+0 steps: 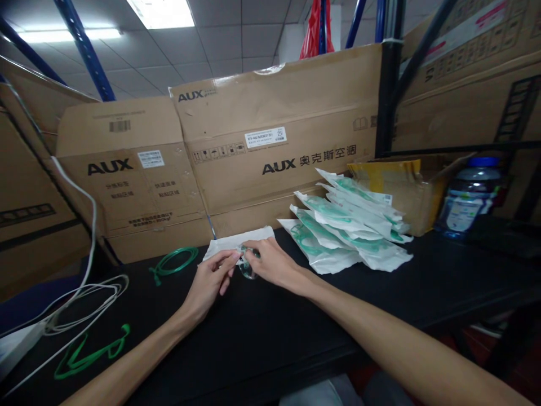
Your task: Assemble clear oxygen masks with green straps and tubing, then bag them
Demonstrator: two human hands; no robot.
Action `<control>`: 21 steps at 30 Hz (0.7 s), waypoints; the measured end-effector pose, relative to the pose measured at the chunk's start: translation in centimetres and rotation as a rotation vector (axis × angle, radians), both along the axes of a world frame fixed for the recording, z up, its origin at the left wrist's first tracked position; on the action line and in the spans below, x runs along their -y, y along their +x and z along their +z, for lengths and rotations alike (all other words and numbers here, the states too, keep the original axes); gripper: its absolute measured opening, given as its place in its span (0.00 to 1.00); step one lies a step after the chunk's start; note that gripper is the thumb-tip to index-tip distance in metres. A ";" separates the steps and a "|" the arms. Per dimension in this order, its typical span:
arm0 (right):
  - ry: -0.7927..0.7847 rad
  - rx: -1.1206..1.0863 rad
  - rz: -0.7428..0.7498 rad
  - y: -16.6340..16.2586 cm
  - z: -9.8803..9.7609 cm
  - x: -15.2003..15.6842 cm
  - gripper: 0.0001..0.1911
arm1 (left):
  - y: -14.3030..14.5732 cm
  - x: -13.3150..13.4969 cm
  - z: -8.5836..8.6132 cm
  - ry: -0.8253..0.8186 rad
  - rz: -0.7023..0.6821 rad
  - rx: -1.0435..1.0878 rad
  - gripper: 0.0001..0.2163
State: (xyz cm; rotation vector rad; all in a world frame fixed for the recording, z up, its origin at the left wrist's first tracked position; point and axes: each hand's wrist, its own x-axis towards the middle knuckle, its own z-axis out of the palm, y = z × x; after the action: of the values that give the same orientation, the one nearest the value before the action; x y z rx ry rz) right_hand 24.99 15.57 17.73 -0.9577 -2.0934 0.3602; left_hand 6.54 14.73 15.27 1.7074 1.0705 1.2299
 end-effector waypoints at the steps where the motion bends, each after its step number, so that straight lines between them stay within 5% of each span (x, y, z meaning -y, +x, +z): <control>1: -0.017 -0.004 0.004 0.0 0.0 0.0 0.16 | 0.0 -0.1 0.0 0.000 0.002 -0.012 0.21; 4: -0.101 -0.020 0.042 0.0 -0.2 -0.1 0.15 | -0.4 -0.5 0.1 0.051 0.020 -0.115 0.20; 8: -0.207 -0.025 0.112 0.1 -0.5 -0.5 0.15 | -1.6 -1.0 0.8 0.338 0.086 -0.277 0.17; 12: -0.251 -0.045 0.134 0.2 -0.7 -0.7 0.14 | -2.6 -1.2 1.6 0.569 -0.058 -0.499 0.13; 21: -0.232 -0.115 0.128 0.2 -1.2 -1.0 0.14 | -3.5 -1.8 1.9 0.613 -0.099 -0.623 0.17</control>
State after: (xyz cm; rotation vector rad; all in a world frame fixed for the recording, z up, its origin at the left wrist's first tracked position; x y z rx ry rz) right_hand 25.23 16.52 16.56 -0.9137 -2.0431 0.7204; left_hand 3.02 16.52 17.15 2.7025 0.9762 1.0408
